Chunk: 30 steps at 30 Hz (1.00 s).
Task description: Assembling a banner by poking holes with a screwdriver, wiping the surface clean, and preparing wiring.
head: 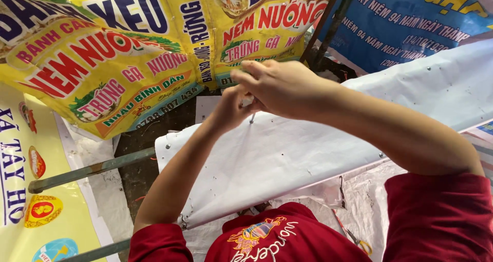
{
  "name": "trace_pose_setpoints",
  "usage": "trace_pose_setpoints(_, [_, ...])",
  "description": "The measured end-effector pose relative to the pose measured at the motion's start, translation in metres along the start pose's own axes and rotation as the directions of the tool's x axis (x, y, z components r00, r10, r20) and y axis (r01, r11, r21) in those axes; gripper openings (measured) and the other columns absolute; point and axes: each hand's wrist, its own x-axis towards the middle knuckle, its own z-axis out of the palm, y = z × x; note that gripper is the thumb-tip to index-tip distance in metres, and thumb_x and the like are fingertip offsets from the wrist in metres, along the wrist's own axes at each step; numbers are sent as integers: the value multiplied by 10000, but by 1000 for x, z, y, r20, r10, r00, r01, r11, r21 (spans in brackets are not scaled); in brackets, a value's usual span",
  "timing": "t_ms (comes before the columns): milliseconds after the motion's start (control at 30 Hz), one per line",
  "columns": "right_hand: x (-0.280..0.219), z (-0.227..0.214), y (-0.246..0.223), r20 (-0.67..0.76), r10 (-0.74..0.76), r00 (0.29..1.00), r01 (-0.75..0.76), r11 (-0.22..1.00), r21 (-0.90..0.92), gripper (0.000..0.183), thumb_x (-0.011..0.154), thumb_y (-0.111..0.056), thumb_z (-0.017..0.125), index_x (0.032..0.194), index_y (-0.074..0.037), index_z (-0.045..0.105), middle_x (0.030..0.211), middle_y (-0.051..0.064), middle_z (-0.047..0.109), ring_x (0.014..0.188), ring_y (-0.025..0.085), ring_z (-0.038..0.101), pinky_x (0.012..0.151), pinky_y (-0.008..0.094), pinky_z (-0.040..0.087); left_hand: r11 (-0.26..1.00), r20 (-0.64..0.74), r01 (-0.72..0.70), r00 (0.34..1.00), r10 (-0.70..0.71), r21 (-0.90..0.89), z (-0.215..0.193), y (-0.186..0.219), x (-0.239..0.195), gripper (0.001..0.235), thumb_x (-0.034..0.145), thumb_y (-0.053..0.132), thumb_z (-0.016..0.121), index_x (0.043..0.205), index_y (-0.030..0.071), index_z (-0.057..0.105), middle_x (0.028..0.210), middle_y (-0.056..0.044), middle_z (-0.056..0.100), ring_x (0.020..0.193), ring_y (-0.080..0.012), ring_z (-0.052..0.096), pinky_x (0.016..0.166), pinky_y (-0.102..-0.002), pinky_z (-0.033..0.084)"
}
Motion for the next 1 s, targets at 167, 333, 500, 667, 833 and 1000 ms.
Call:
trace_pose_setpoints(167, [-9, 3, 16, 27, -46, 999, 38, 968, 249, 259, 939, -130, 668, 1148, -6, 576, 1116, 246, 602, 836, 563, 676, 596, 613, 596, 931, 205, 127, 977, -59, -341, -9, -34, 0, 103, 852, 104, 833, 888, 89, 738, 830, -23, 736, 839, -159, 672, 881, -391, 548])
trace_pose_setpoints(333, [-5, 25, 34, -18, 121, 993, -120, 992, 31, 396, 934, -479, 728, 938, -95, 632, 712, 120, 704, 701, 391, 736, 599, 508, 592, 888, 368, 241, 925, -89, -391, -12, -49, 1, 211, 986, 204, 681, 1116, 43, 723, 1022, -151, 758, 988, -239, 641, 935, -529, 510])
trace_pose_setpoints(500, [-3, 37, 37, -253, 317, 914, -378, 891, -251, 588, 965, -692, 673, 862, -114, 692, 615, 56, 664, 560, 274, 711, 479, 394, 538, 994, 47, 108, 993, -106, -34, -5, -18, 1, 664, 768, 497, 900, 1222, 73, 666, 1117, -121, 736, 1077, -330, 720, 872, -500, 542])
trace_pose_setpoints(667, [-10, 37, 24, -248, 190, 950, -232, 961, -151, 534, 860, -597, 756, 1046, -136, 562, 734, 88, 680, 614, 337, 709, 502, 478, 532, 988, 71, 143, 988, -139, -63, -6, -28, 2, 253, 858, 294, 863, 1026, 147, 744, 910, -5, 771, 931, -206, 746, 905, -389, 517])
trace_pose_setpoints(833, [-14, 2, 11, -123, -97, 988, 138, 910, 390, 595, 870, -52, 714, 1412, -27, 471, 1350, 300, 583, 1089, 588, 628, 773, 670, 576, 947, 339, 194, 936, -100, -256, -29, -24, 2, 168, 937, 150, 764, 1078, 61, 746, 1022, -120, 776, 1041, -243, 692, 995, -503, 482])
trace_pose_setpoints(1000, [-10, 52, 53, -233, 112, 966, -120, 993, -22, 477, 834, -677, 741, 911, -219, 633, 723, 42, 676, 689, 348, 715, 603, 474, 550, 946, 525, 324, 810, -262, -29, -41, 33, 9, 582, 936, 369, 682, 1387, 16, 584, 1383, -255, 617, 1332, -424, 542, 1114, -576, 409])
